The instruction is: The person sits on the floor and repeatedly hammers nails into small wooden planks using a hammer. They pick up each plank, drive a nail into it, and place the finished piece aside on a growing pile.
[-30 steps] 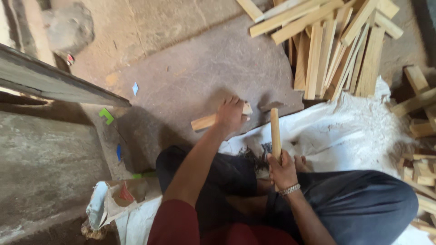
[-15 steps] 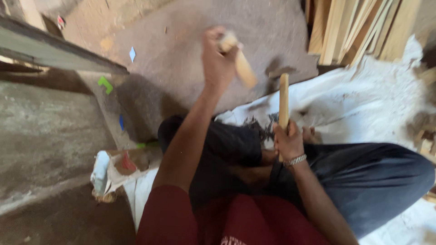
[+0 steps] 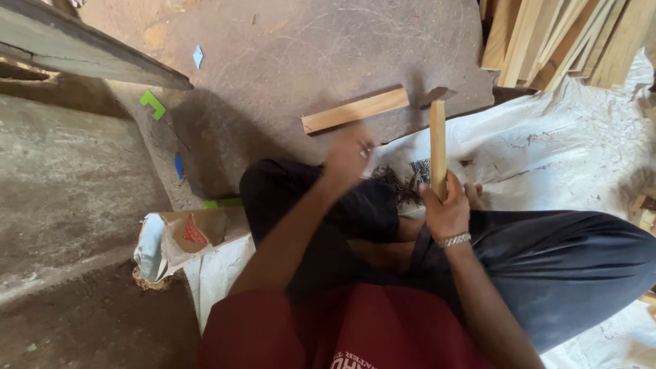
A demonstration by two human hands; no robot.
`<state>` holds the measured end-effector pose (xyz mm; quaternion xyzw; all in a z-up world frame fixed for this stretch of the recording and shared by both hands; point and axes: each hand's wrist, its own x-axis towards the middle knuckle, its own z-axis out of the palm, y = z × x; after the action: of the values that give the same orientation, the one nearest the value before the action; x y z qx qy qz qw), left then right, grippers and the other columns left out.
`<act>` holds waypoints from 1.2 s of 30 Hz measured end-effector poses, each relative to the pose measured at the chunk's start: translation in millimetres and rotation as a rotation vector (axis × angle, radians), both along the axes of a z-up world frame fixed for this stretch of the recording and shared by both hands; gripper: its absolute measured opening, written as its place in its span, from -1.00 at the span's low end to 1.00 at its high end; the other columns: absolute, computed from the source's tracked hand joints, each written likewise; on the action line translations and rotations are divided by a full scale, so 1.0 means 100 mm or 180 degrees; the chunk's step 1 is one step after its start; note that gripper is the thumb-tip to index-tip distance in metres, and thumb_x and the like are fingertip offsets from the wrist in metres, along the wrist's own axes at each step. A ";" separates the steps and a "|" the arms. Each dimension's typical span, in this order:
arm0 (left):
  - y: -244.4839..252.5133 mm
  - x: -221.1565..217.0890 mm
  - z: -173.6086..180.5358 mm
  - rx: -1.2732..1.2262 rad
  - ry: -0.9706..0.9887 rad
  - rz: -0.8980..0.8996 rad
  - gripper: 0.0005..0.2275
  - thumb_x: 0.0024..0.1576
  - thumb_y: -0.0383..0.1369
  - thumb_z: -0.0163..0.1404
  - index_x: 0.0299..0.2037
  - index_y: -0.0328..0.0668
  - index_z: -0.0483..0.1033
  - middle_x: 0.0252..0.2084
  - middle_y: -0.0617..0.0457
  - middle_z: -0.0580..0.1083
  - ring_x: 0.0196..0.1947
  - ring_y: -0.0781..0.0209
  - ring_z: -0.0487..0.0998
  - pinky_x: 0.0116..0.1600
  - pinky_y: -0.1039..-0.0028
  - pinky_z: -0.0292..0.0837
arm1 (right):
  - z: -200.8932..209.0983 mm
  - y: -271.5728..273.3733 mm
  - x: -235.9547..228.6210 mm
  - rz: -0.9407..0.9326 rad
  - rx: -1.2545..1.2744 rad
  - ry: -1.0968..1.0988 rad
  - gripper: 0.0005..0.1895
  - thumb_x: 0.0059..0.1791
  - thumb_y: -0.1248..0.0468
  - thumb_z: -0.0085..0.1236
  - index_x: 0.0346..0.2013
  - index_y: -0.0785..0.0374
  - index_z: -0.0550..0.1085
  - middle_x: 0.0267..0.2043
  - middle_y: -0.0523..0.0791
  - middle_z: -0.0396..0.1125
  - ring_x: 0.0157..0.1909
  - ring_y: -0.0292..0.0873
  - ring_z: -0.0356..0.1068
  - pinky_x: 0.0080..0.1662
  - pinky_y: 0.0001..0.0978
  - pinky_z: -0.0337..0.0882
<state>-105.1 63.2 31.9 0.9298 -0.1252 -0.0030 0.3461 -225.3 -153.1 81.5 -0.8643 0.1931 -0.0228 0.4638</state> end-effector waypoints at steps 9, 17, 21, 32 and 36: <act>-0.53 -0.60 -0.21 0.0845 0.0125 -0.1642 -0.88 0.06 -0.35 -0.02 -0.31 -0.10 0.59 -0.12 -0.05 0.46 0.05 -0.04 0.45 0.15 0.20 0.34 | -0.05 0.01 0.08 0.0408 -0.0494 -0.0112 -0.41 -0.06 0.09 0.31 0.19 0.30 0.42 -0.08 0.16 0.44 -0.08 0.19 0.47 -0.06 -0.03 0.45; -0.55 -0.60 -0.32 0.0161 -0.0098 -0.1449 -0.89 0.08 -0.35 -0.02 -0.30 -0.15 0.55 -0.19 -0.05 0.47 -0.03 -0.06 0.48 0.08 0.15 0.35 | 0.13 -0.06 0.13 0.0405 -0.0808 -0.0132 -0.42 -0.06 0.10 0.31 0.18 0.30 0.45 -0.08 0.15 0.46 -0.06 0.21 0.48 0.00 0.03 0.44; -0.51 -0.56 -0.23 -0.0386 0.0537 -0.1249 -0.89 0.13 -0.41 -0.02 -0.20 -0.18 0.52 -0.19 -0.07 0.54 -0.08 -0.11 0.54 0.00 0.14 0.45 | 0.11 0.00 0.35 0.0196 -0.0791 0.0296 -0.32 -0.05 0.05 0.27 0.30 0.26 0.37 0.00 0.18 0.44 0.00 0.23 0.46 0.02 0.03 0.43; -0.33 -0.10 -0.33 -0.2422 0.0877 0.0647 -0.83 0.17 -0.53 0.08 -0.05 -0.32 0.58 -0.29 -0.05 0.63 -0.35 0.31 0.64 -0.21 0.50 0.55 | 0.27 -0.02 0.32 0.0382 0.0029 0.0407 -0.46 -0.02 0.15 0.30 0.21 0.26 0.41 -0.24 0.03 0.44 -0.30 -0.06 0.44 -0.23 -0.18 0.45; -0.35 0.40 -0.28 -0.1904 0.0153 0.0778 -0.93 0.15 -0.54 0.15 -0.19 -0.32 0.61 -0.31 -0.05 0.63 -0.37 0.30 0.60 -0.19 0.51 0.52 | 0.32 -0.02 0.23 -0.0199 0.1645 0.1158 -0.56 0.00 0.22 0.20 0.16 0.20 0.39 -0.55 -0.15 0.27 -0.65 -0.34 0.23 -0.60 -0.45 0.30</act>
<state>-64.8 28.3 3.7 0.7947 0.0003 0.0536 0.6047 -202.7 -155.5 113.1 -0.7014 0.2987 0.1678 0.6250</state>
